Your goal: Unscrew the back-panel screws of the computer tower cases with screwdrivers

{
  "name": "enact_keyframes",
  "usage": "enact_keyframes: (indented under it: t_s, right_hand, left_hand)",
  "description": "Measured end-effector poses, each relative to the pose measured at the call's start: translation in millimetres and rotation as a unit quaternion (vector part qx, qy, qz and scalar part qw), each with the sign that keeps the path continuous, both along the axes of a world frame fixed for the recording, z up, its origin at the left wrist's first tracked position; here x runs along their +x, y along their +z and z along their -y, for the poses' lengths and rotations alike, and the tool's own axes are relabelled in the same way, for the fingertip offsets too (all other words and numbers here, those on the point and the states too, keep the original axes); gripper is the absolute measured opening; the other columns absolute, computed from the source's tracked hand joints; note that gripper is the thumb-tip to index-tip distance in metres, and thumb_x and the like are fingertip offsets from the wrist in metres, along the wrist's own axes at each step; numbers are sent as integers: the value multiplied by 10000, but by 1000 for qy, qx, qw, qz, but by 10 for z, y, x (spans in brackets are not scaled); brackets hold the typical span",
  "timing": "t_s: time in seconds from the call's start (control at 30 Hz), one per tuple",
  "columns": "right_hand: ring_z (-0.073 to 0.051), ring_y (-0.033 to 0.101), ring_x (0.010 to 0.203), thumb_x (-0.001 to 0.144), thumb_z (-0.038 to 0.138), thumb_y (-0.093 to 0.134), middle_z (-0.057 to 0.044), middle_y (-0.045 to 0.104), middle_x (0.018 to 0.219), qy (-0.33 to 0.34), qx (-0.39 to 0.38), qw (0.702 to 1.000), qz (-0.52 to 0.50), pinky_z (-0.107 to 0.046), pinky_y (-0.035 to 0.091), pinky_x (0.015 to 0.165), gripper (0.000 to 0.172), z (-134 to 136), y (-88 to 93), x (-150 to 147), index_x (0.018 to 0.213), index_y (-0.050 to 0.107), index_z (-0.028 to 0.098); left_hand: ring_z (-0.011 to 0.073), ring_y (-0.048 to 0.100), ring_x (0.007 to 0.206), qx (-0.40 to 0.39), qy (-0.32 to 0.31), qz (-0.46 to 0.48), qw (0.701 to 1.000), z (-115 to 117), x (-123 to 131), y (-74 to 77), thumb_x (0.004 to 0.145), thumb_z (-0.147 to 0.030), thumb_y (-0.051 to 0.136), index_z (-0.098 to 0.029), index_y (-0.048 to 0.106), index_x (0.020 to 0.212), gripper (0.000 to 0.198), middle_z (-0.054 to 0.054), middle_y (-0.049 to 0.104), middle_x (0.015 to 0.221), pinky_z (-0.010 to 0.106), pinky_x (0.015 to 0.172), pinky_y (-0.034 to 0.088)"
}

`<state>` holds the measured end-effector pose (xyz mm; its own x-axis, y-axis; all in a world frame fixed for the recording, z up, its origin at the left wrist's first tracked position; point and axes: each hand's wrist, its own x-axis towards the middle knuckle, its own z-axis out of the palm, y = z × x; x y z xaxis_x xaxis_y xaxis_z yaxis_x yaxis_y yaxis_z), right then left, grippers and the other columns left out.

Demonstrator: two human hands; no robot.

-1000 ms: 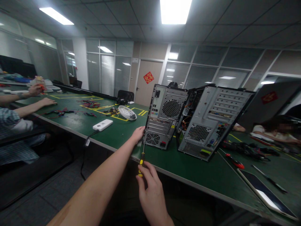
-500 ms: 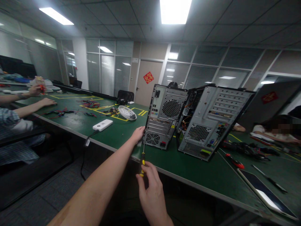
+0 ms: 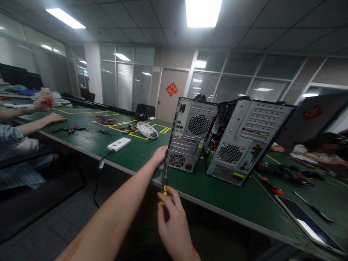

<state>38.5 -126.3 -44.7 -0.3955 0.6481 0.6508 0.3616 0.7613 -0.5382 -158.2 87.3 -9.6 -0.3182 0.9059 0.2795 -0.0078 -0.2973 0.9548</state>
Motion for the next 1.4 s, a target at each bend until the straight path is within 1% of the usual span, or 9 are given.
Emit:
enact_keyframes:
  t_s: [0.13, 0.27, 0.4, 0.5, 0.73, 0.87, 1.03, 1.2, 1.4]
  right_hand:
    - [-218, 731, 1130, 984, 110, 524, -144, 610, 1437, 3, -2, 1000, -3, -372, 574, 1070, 383, 8, 10, -7, 1281, 739, 219]
    - [-223, 740, 1120, 990, 117, 527, -148, 625, 1421, -1, -5, 1000, -10, -360, 593, 1039, 358, 3, 17, -13, 1253, 751, 213]
    - [-245, 717, 1200, 996, 129, 529, -143, 640, 1415, -17, 3, 1000, -8, -367, 592, 1043, 357, 1, 15, -16, 1261, 748, 224]
    - [-255, 690, 1254, 994, 129, 537, -133, 651, 1410, -26, 10, 1000, -10, -376, 579, 1063, 358, -2, 10, -14, 1265, 746, 234]
    - [-244, 688, 1255, 1001, 154, 568, -117, 667, 1390, -37, 5, 999, -16, -367, 566, 1076, 325, -27, -10, 1, 1271, 729, 237]
    - [-249, 693, 1243, 997, 174, 595, -116, 679, 1373, -41, 2, 999, -18, -368, 575, 1057, 295, -31, -29, 6, 1253, 727, 236]
    - [-252, 715, 1196, 989, 194, 614, -119, 699, 1337, -43, -1, 999, -32, -364, 591, 1018, 248, -24, -8, -4, 1205, 727, 238]
    - [-262, 724, 1172, 975, 224, 638, -126, 706, 1305, -48, 3, 998, -41, -363, 603, 989, 188, -28, 16, -9, 1142, 726, 228]
    - [-250, 725, 1171, 1006, 169, 552, -128, 654, 1366, -30, 6, 999, -15, -360, 605, 998, 297, -27, 21, 0, 1205, 755, 254]
  left_hand:
    - [218, 649, 894, 3, -2, 3, 1000, 1, -2, -5, 859, -468, 597, -169, 783, 951, 364, 80, 783, 989, 310, 828, 500]
    - [218, 648, 892, 4, 4, -10, 1000, -11, -10, -19, 866, -482, 585, -163, 781, 966, 388, 87, 780, 1010, 325, 864, 493]
    - [234, 658, 940, 3, 13, -21, 1000, -24, -15, -34, 871, -493, 570, -162, 781, 980, 407, 91, 782, 1034, 334, 888, 485]
    - [235, 659, 933, 3, 11, -23, 1000, -31, -19, -42, 869, -506, 575, -167, 781, 978, 411, 91, 781, 1033, 341, 897, 485]
    - [234, 659, 944, 3, 22, -36, 999, -67, -40, -67, 867, -524, 590, -163, 782, 987, 426, 85, 782, 991, 336, 914, 491]
    - [235, 661, 960, 9, 13, -36, 999, -72, -39, -67, 879, -502, 566, -159, 782, 996, 422, 93, 783, 1045, 345, 940, 482]
    - [222, 655, 926, 3, 10, -31, 999, -52, -28, -54, 882, -485, 551, -163, 780, 1003, 412, 81, 776, 1022, 332, 915, 482]
    - [215, 647, 885, 3, 1, -13, 1000, -41, -20, -43, 868, -494, 580, -171, 768, 957, 384, 79, 766, 986, 328, 890, 484]
    - [216, 642, 870, -1, 7, -14, 1000, -46, -18, -47, 853, -522, 589, -178, 769, 942, 399, 71, 763, 959, 330, 870, 487]
